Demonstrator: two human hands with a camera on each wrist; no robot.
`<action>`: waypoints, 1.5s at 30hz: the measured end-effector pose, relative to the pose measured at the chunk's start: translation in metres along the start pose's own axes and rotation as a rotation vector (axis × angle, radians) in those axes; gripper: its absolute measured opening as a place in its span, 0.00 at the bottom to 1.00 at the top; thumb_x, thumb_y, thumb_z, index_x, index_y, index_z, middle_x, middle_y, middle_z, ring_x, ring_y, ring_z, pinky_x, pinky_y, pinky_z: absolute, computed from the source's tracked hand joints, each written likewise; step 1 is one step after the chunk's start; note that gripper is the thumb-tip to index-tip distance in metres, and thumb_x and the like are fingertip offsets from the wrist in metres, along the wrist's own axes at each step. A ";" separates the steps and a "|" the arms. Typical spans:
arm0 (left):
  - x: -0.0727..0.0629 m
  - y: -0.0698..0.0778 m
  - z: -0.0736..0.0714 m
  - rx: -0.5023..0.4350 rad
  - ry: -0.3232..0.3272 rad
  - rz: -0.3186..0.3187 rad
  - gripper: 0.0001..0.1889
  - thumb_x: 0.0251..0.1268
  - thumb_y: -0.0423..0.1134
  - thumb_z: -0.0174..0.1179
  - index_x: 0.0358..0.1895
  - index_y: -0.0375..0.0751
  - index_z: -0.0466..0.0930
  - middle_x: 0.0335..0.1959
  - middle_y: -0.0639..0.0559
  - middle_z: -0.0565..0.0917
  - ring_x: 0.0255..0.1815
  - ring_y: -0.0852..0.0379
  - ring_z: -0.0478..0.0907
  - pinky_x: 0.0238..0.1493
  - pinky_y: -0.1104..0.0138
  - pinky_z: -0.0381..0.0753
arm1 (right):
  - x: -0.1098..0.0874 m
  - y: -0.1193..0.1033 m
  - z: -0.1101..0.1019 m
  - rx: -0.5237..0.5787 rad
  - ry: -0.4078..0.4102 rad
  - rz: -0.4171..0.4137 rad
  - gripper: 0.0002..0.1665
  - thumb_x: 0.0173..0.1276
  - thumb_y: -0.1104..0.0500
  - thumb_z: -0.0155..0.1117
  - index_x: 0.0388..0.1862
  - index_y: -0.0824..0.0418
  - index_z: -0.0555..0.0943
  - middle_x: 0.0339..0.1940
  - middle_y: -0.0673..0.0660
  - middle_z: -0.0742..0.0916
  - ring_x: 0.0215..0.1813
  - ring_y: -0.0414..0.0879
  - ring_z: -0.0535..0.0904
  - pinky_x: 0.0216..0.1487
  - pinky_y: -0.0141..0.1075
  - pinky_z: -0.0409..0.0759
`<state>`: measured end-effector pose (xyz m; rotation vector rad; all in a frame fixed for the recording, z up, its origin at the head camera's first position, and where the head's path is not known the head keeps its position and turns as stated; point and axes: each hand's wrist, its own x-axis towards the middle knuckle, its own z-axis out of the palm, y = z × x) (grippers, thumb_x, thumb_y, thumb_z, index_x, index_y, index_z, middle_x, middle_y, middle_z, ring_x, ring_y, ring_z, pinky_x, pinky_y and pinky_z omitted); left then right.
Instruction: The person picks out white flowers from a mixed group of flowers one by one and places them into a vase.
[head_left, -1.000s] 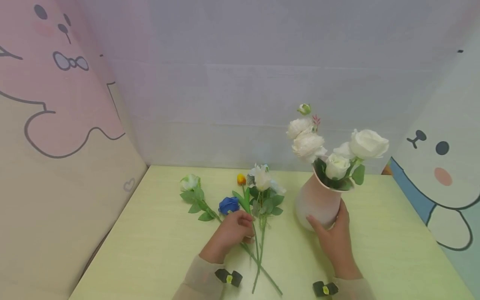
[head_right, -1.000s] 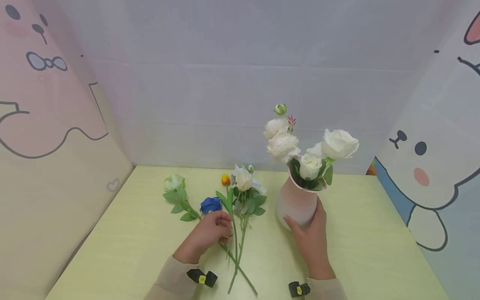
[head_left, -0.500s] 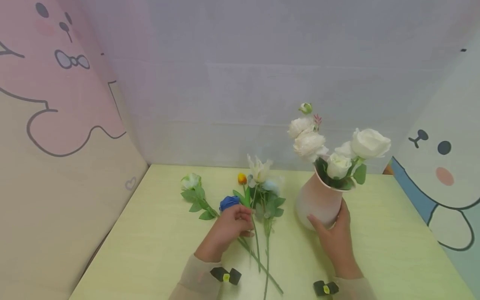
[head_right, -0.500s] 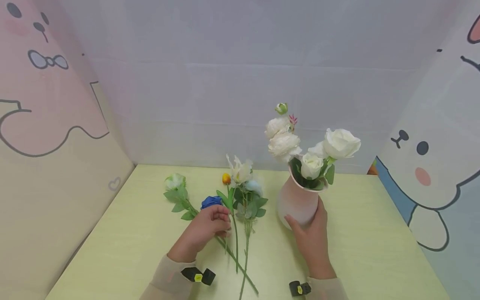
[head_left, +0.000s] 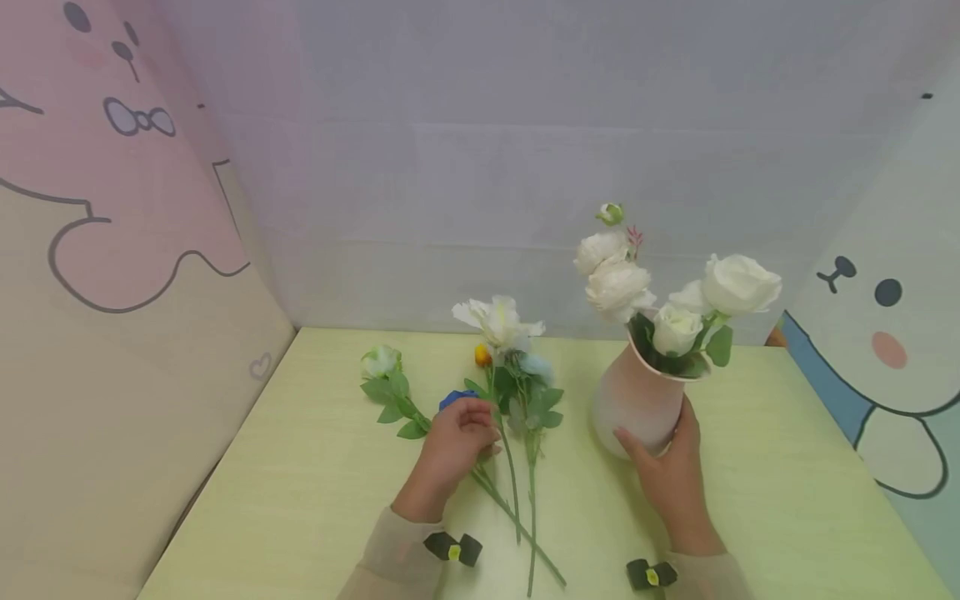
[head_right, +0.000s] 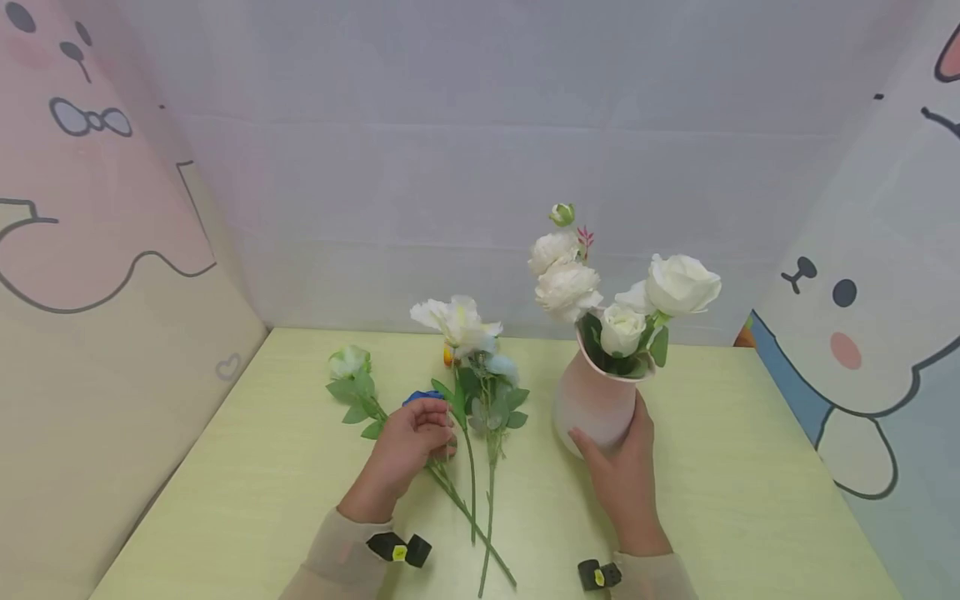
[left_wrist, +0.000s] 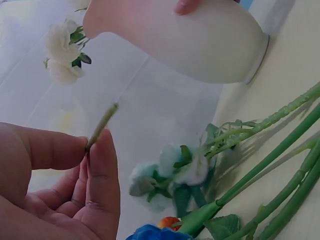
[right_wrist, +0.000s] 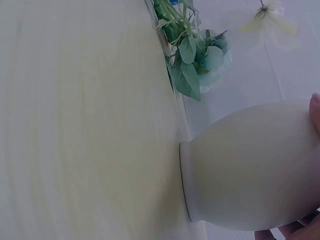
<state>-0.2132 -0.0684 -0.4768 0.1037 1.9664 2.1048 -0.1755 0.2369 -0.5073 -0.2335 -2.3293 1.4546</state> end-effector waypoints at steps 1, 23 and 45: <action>0.000 0.000 0.000 0.000 0.007 0.007 0.17 0.70 0.24 0.60 0.60 0.25 0.73 0.45 0.40 0.77 0.41 0.52 0.80 0.45 0.59 0.88 | 0.000 0.001 0.000 -0.002 0.002 -0.001 0.65 0.64 0.55 0.78 0.85 0.59 0.44 0.79 0.69 0.60 0.77 0.65 0.58 0.75 0.64 0.56; -0.004 0.007 0.006 0.006 -0.009 0.046 0.12 0.72 0.24 0.57 0.56 0.27 0.77 0.43 0.40 0.78 0.40 0.52 0.82 0.43 0.60 0.89 | 0.000 0.001 0.001 0.002 0.003 -0.008 0.64 0.64 0.55 0.78 0.85 0.59 0.44 0.78 0.69 0.60 0.77 0.64 0.58 0.75 0.63 0.57; -0.012 0.017 0.016 0.095 0.035 0.177 0.13 0.69 0.27 0.63 0.55 0.31 0.79 0.43 0.40 0.81 0.41 0.50 0.82 0.41 0.60 0.89 | 0.001 0.002 0.000 -0.001 -0.004 0.004 0.65 0.64 0.54 0.78 0.86 0.58 0.43 0.79 0.68 0.60 0.77 0.64 0.57 0.76 0.63 0.56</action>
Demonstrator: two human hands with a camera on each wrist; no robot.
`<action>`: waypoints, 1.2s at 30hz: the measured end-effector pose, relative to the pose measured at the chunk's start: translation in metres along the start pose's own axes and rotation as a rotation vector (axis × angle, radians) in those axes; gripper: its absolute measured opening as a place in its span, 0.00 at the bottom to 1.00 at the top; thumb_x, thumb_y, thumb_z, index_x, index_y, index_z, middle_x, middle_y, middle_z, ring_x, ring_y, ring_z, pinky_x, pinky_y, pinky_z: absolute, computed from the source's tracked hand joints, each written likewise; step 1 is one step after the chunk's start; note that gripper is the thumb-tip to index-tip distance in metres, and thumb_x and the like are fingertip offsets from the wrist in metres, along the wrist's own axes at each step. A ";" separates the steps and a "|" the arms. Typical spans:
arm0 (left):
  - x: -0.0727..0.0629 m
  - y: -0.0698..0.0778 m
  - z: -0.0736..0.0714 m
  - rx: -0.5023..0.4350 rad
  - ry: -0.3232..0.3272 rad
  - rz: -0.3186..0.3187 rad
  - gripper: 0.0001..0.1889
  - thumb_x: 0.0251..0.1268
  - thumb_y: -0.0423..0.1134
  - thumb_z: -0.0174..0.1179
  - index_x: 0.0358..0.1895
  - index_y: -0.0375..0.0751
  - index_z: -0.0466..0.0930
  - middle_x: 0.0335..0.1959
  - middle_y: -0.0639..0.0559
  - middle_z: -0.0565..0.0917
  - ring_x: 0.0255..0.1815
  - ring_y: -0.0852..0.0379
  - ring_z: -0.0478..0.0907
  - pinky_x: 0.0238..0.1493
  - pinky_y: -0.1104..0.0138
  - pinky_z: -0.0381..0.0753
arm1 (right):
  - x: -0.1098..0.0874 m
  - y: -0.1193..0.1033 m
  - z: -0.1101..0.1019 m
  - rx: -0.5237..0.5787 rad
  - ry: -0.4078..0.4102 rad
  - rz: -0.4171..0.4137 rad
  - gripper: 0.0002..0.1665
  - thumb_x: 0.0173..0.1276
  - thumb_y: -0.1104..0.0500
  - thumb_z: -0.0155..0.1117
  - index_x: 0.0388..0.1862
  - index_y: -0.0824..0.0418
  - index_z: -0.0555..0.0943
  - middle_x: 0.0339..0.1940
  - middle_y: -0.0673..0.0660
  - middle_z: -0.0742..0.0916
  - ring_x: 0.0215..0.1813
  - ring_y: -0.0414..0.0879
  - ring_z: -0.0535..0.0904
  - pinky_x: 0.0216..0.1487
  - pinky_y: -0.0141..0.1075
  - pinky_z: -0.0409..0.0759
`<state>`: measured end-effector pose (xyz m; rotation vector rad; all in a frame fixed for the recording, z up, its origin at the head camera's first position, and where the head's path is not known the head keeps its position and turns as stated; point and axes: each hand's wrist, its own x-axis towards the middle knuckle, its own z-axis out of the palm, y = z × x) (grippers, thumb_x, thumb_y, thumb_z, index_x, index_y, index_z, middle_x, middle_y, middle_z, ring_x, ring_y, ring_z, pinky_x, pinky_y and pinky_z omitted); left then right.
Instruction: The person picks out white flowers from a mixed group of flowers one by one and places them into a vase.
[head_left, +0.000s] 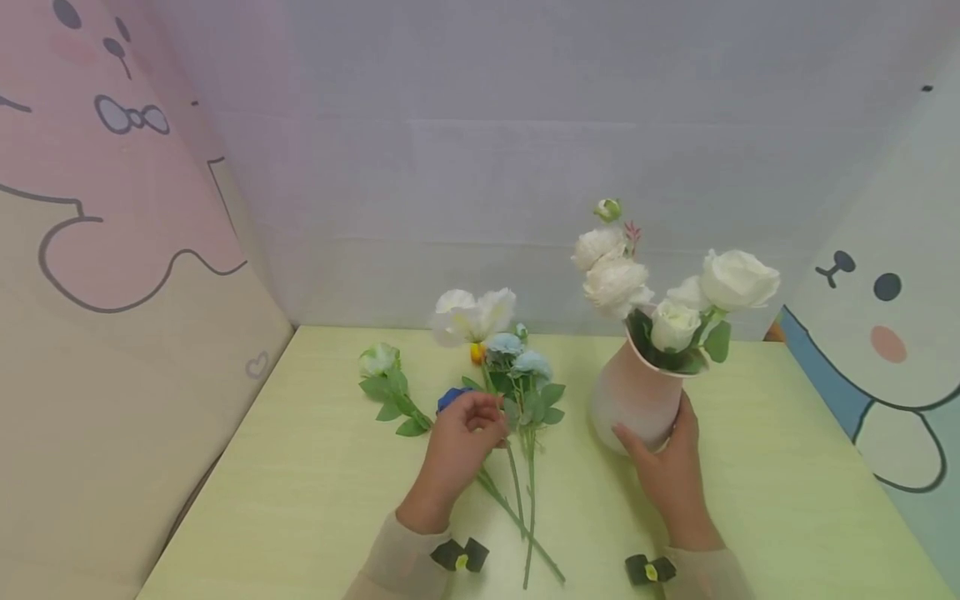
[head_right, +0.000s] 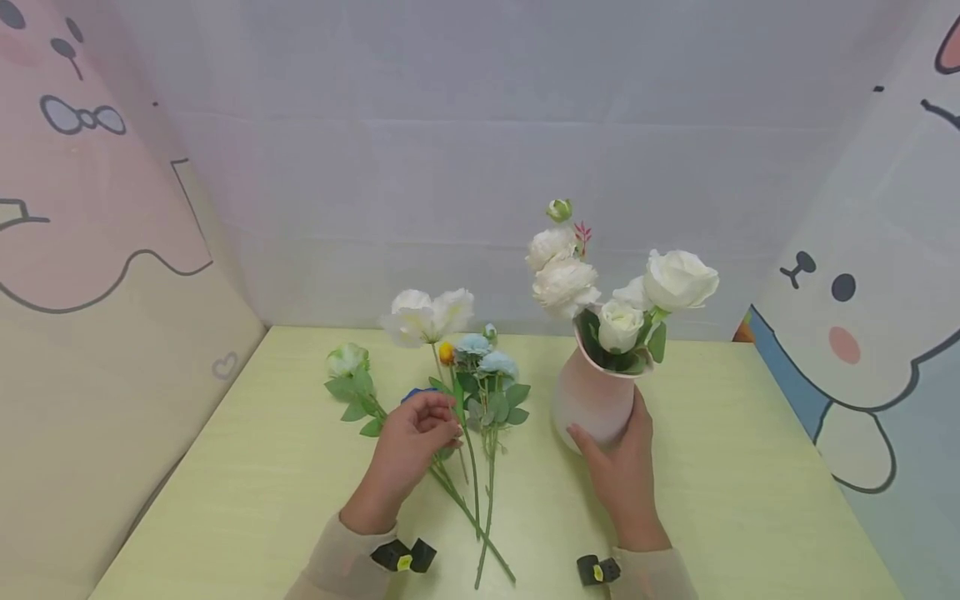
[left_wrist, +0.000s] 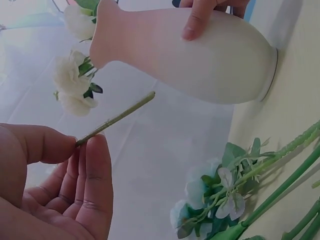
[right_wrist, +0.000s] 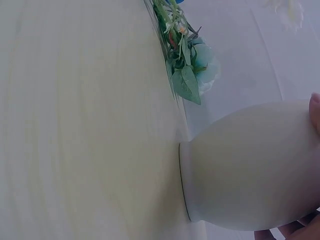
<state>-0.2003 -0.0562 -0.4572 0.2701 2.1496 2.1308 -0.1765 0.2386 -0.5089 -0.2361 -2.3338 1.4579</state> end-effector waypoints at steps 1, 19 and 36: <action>0.000 0.001 0.001 -0.004 0.001 -0.004 0.14 0.68 0.27 0.63 0.55 0.31 0.79 0.43 0.41 0.81 0.41 0.49 0.82 0.42 0.60 0.89 | 0.000 0.000 0.000 0.001 0.000 -0.001 0.65 0.64 0.54 0.78 0.86 0.58 0.43 0.79 0.68 0.60 0.77 0.64 0.57 0.76 0.63 0.56; -0.013 0.017 0.012 -0.009 -0.072 -0.006 0.22 0.63 0.24 0.63 0.59 0.35 0.68 0.40 0.40 0.83 0.39 0.49 0.81 0.40 0.62 0.87 | -0.001 0.000 0.000 -0.007 -0.005 0.015 0.65 0.65 0.52 0.77 0.86 0.57 0.42 0.80 0.68 0.59 0.78 0.64 0.57 0.76 0.63 0.55; -0.019 0.029 0.014 -0.141 -0.096 0.056 0.08 0.81 0.29 0.50 0.56 0.32 0.66 0.39 0.35 0.80 0.40 0.43 0.83 0.41 0.57 0.89 | 0.000 0.001 0.001 0.014 0.013 -0.002 0.64 0.63 0.54 0.78 0.86 0.57 0.44 0.79 0.68 0.61 0.76 0.64 0.59 0.75 0.62 0.57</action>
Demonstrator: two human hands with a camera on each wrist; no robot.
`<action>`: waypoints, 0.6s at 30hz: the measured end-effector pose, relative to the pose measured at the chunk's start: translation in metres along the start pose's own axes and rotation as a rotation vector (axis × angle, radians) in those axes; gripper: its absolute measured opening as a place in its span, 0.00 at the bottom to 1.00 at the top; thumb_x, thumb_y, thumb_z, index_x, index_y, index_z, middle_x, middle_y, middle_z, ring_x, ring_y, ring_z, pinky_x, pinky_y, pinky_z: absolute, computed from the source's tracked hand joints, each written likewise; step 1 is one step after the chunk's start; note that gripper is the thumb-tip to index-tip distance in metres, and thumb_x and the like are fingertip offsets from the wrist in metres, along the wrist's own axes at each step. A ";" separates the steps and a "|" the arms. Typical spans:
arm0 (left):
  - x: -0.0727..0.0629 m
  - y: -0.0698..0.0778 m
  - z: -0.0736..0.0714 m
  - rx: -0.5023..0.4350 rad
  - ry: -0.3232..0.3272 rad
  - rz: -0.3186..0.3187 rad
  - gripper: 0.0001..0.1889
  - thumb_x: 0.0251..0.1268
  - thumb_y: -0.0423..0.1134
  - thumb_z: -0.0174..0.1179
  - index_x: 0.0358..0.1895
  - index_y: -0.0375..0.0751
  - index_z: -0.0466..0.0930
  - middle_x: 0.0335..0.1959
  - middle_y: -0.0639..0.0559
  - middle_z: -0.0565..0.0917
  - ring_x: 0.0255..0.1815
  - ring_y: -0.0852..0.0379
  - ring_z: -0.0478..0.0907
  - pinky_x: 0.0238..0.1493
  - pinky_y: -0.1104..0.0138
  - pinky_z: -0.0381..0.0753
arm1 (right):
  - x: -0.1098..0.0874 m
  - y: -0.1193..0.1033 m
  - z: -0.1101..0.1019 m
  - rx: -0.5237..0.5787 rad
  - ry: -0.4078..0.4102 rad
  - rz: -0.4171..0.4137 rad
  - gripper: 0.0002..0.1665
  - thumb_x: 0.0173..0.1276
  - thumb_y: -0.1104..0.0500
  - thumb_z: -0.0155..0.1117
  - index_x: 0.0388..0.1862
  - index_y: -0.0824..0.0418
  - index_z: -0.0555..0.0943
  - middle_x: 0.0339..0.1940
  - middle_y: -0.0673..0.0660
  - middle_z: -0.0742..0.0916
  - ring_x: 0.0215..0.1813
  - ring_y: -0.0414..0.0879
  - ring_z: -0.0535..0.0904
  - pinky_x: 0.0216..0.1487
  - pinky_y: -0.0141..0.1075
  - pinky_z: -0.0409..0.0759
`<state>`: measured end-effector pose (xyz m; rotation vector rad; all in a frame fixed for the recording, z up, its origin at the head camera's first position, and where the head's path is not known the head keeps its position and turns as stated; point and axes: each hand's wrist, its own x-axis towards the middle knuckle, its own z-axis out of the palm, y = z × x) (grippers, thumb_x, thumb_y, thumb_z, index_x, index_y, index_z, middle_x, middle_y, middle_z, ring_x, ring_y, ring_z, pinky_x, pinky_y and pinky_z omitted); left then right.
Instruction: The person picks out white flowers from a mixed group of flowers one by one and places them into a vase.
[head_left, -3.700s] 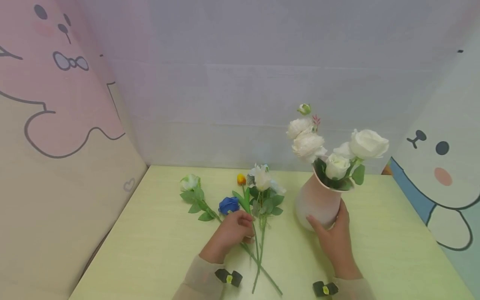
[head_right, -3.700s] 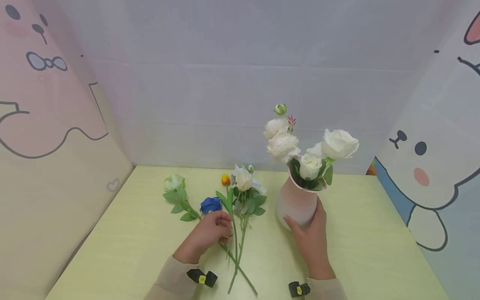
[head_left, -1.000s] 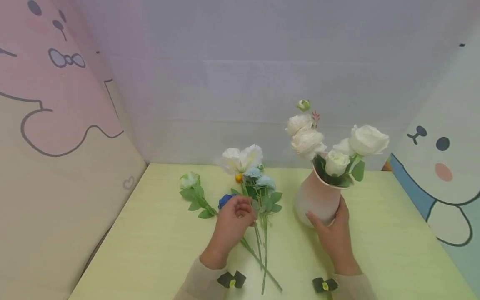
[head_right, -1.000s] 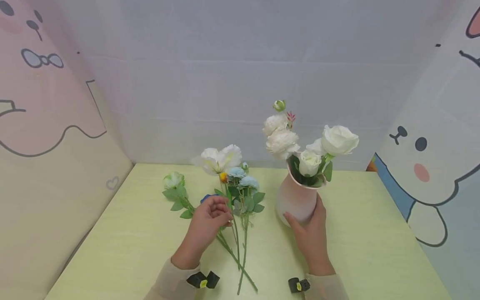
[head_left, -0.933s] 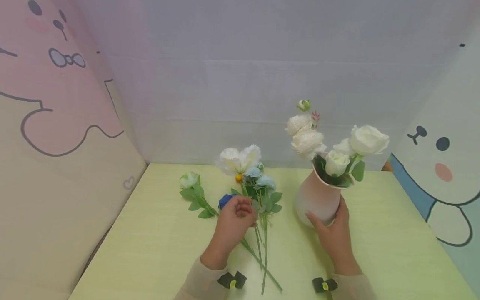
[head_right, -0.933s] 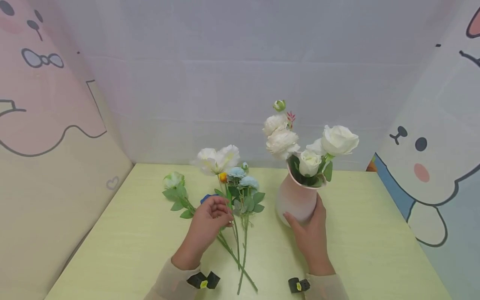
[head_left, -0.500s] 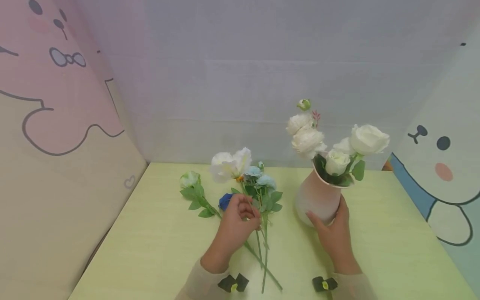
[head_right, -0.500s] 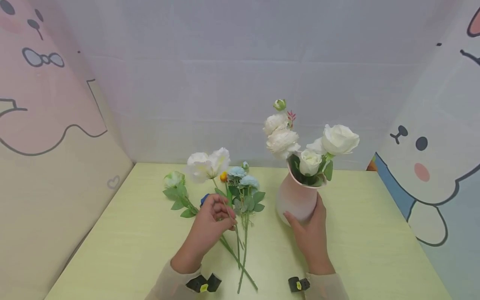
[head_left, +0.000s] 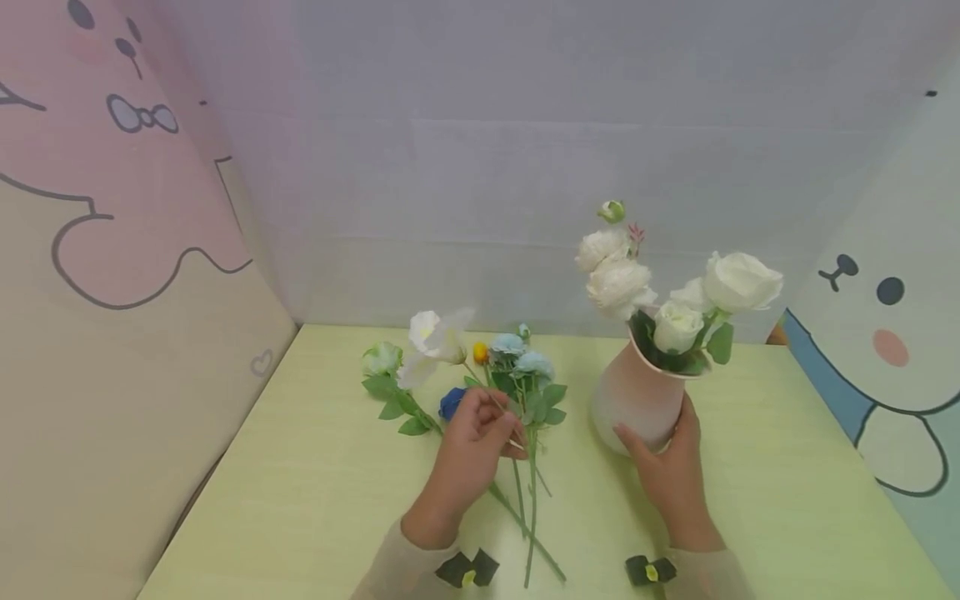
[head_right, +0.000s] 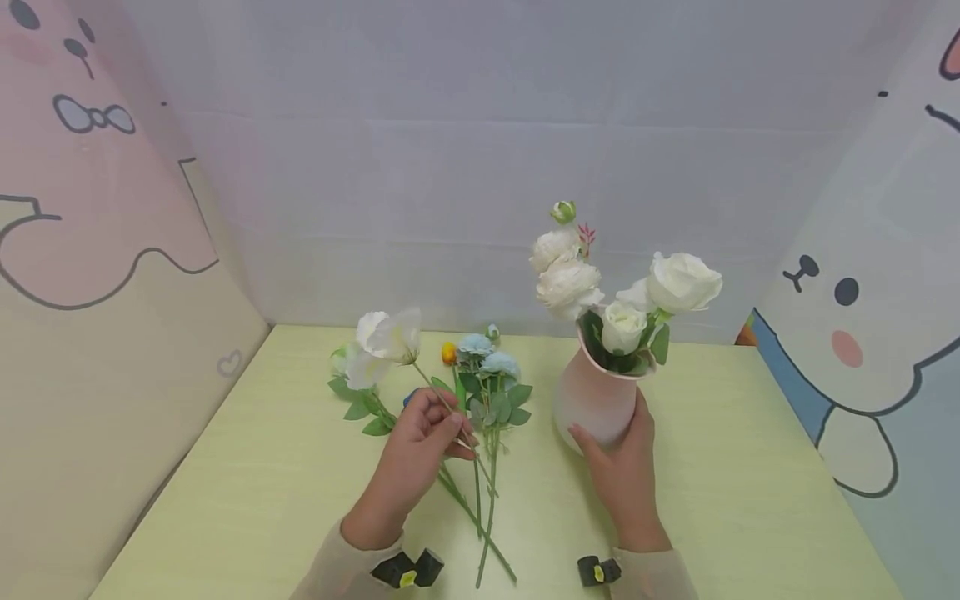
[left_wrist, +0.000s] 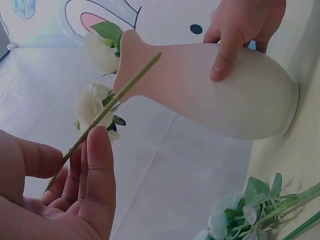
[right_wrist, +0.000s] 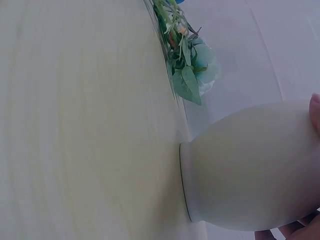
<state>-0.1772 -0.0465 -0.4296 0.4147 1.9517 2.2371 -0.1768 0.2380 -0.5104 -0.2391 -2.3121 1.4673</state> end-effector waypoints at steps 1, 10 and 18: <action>0.000 0.000 0.001 -0.004 0.009 -0.001 0.07 0.81 0.28 0.51 0.55 0.32 0.67 0.39 0.36 0.80 0.40 0.42 0.82 0.41 0.57 0.89 | 0.000 0.000 0.000 -0.002 -0.001 0.001 0.65 0.63 0.54 0.78 0.86 0.57 0.44 0.79 0.68 0.61 0.77 0.64 0.59 0.75 0.62 0.57; -0.001 -0.009 0.023 -0.043 0.090 0.044 0.08 0.71 0.23 0.57 0.49 0.29 0.71 0.39 0.45 0.76 0.38 0.48 0.82 0.40 0.60 0.89 | 0.001 0.001 0.000 -0.004 -0.015 0.002 0.65 0.64 0.52 0.78 0.86 0.56 0.43 0.79 0.67 0.60 0.77 0.64 0.57 0.75 0.63 0.56; 0.006 -0.012 0.049 -0.131 0.036 0.162 0.11 0.68 0.22 0.57 0.49 0.33 0.69 0.39 0.44 0.76 0.39 0.50 0.80 0.40 0.56 0.89 | 0.001 0.000 -0.001 0.000 -0.009 -0.002 0.65 0.64 0.53 0.78 0.86 0.57 0.43 0.79 0.68 0.59 0.77 0.64 0.57 0.75 0.63 0.56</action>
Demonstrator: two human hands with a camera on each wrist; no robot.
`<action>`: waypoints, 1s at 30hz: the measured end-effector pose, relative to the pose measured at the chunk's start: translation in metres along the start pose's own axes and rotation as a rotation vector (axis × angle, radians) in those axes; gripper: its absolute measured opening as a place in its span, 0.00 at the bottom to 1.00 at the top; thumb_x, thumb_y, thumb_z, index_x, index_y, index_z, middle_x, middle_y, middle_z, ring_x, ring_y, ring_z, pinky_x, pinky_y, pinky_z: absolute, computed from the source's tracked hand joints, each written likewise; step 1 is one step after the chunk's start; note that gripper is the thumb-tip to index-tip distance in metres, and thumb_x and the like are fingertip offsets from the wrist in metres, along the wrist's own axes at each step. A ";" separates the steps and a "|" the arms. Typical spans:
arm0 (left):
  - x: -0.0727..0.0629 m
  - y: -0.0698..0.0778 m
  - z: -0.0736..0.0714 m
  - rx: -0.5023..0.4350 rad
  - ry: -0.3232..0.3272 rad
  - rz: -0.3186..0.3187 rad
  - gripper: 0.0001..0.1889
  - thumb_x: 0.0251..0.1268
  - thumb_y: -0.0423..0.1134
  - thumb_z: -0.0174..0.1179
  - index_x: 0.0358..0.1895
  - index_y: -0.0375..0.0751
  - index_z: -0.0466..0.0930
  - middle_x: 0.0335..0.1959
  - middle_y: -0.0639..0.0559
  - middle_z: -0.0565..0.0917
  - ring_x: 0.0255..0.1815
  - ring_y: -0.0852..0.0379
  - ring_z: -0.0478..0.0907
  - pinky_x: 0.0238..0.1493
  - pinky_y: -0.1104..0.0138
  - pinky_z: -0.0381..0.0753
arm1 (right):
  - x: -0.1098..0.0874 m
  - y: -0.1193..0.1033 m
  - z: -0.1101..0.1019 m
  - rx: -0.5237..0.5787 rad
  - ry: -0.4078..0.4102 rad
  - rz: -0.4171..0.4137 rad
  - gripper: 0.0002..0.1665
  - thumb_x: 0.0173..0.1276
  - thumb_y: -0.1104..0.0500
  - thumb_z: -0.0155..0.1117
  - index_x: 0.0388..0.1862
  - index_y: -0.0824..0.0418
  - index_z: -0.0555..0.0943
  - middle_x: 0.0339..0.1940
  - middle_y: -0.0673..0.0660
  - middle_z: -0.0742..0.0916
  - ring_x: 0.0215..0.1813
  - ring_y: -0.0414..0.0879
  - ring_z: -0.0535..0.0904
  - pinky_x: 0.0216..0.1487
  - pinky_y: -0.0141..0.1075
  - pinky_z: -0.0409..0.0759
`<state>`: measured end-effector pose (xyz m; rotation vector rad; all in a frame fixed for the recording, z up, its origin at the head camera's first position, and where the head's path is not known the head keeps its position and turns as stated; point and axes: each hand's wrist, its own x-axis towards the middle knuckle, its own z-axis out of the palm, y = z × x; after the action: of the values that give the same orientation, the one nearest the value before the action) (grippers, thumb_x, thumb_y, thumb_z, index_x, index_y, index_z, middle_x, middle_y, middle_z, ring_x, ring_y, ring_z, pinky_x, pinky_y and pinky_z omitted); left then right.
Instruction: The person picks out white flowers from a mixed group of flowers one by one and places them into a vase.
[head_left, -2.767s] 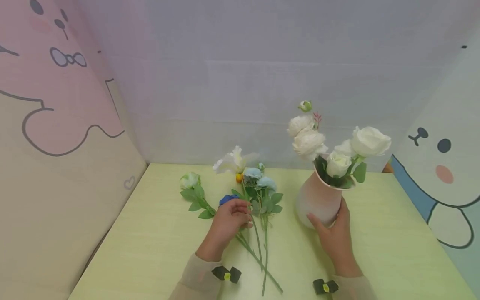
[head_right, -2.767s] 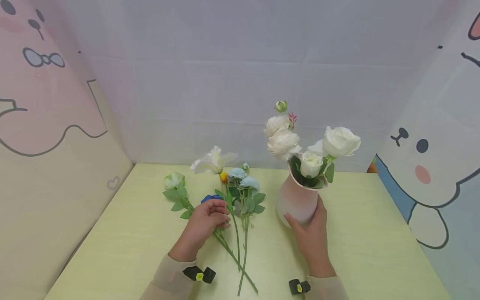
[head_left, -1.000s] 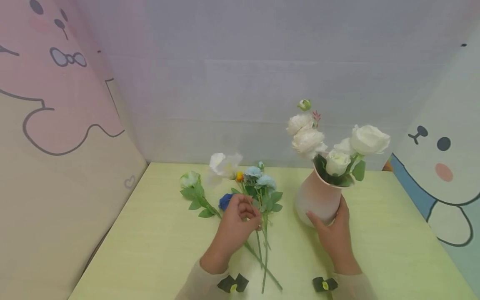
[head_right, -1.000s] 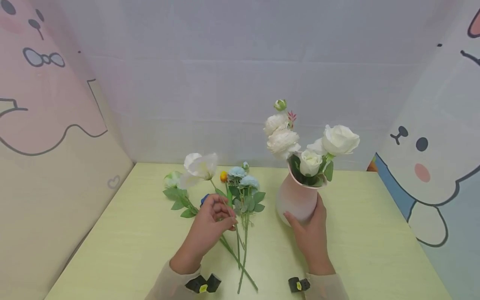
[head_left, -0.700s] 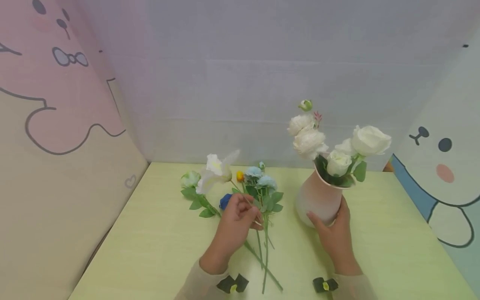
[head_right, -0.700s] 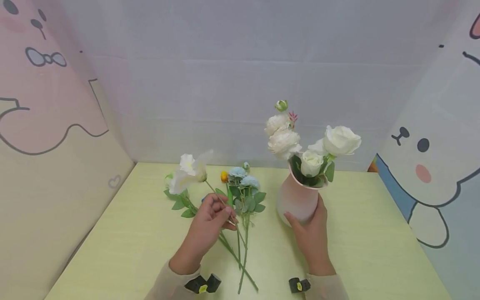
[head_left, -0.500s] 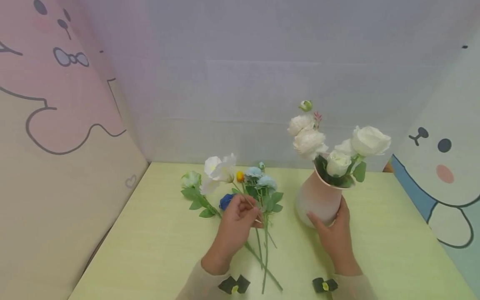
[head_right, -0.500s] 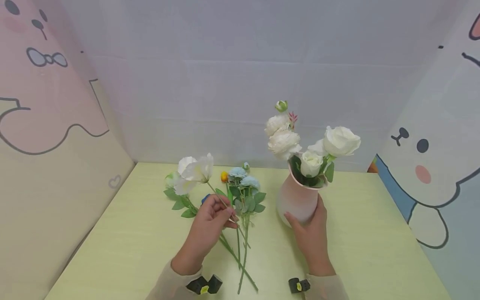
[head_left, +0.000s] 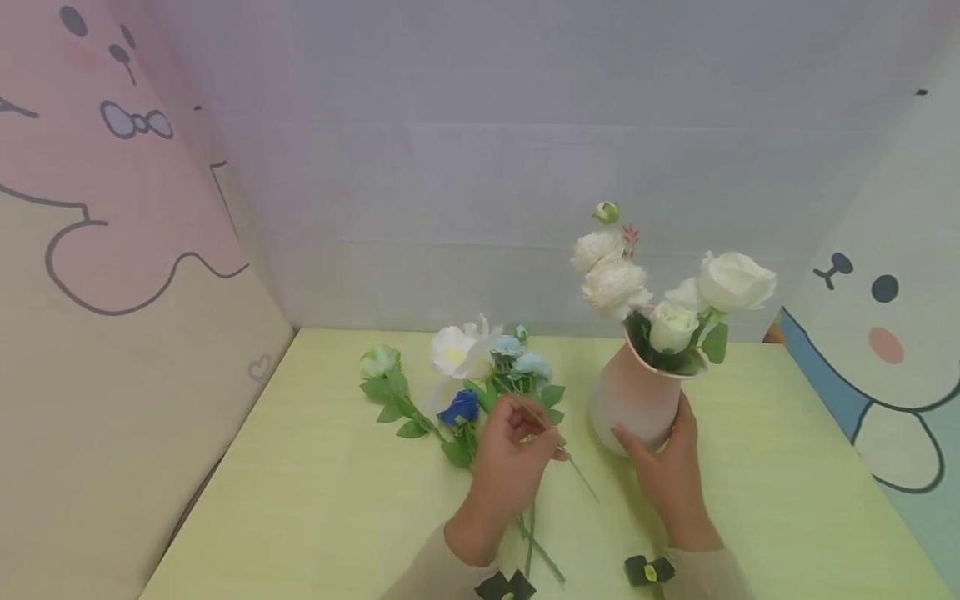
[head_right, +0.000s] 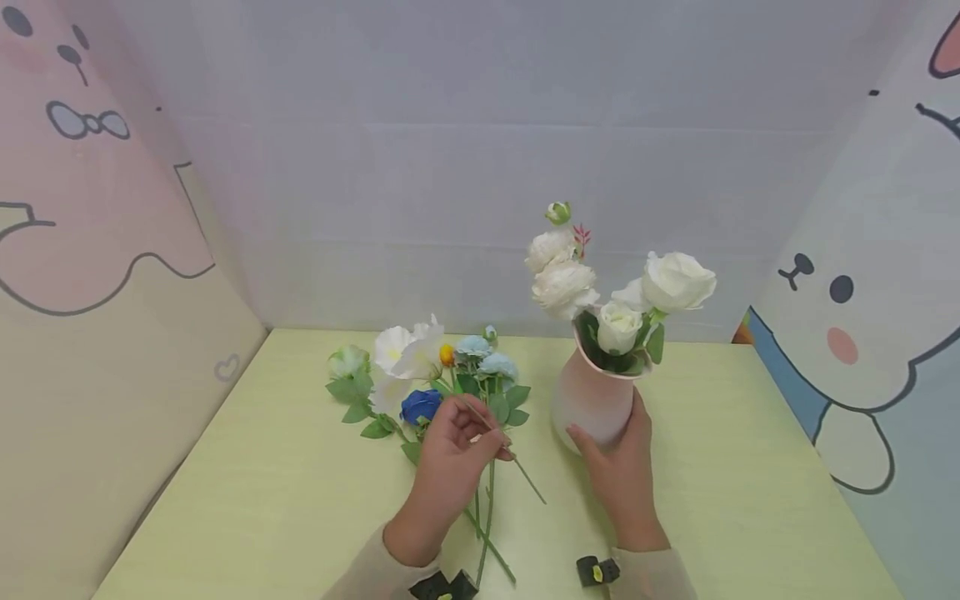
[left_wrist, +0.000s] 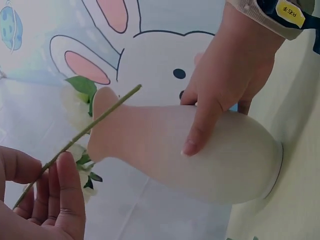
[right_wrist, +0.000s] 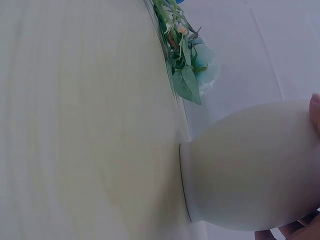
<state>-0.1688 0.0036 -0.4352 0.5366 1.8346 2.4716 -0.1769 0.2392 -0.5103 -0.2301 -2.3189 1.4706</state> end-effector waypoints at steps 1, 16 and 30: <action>0.002 -0.001 0.002 -0.004 -0.009 0.023 0.12 0.68 0.22 0.57 0.50 0.33 0.69 0.39 0.42 0.76 0.39 0.51 0.80 0.39 0.56 0.89 | 0.000 0.000 0.000 -0.002 0.001 0.000 0.65 0.64 0.53 0.78 0.86 0.57 0.43 0.79 0.68 0.59 0.77 0.64 0.57 0.75 0.63 0.56; 0.046 0.012 0.035 0.026 -0.001 0.254 0.09 0.71 0.22 0.53 0.50 0.29 0.68 0.38 0.44 0.73 0.35 0.46 0.81 0.37 0.56 0.89 | 0.000 -0.004 -0.001 0.013 0.007 -0.020 0.63 0.64 0.56 0.78 0.85 0.58 0.45 0.78 0.67 0.62 0.75 0.61 0.60 0.74 0.58 0.58; 0.083 0.034 0.042 0.027 0.064 0.395 0.07 0.76 0.26 0.52 0.50 0.27 0.66 0.39 0.40 0.75 0.36 0.35 0.81 0.36 0.56 0.90 | 0.000 -0.001 0.001 -0.013 0.004 -0.007 0.64 0.65 0.54 0.78 0.86 0.59 0.43 0.79 0.69 0.60 0.78 0.64 0.57 0.77 0.61 0.55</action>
<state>-0.2291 0.0498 -0.3716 0.9122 1.9500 2.7332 -0.1772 0.2381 -0.5097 -0.2280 -2.3241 1.4508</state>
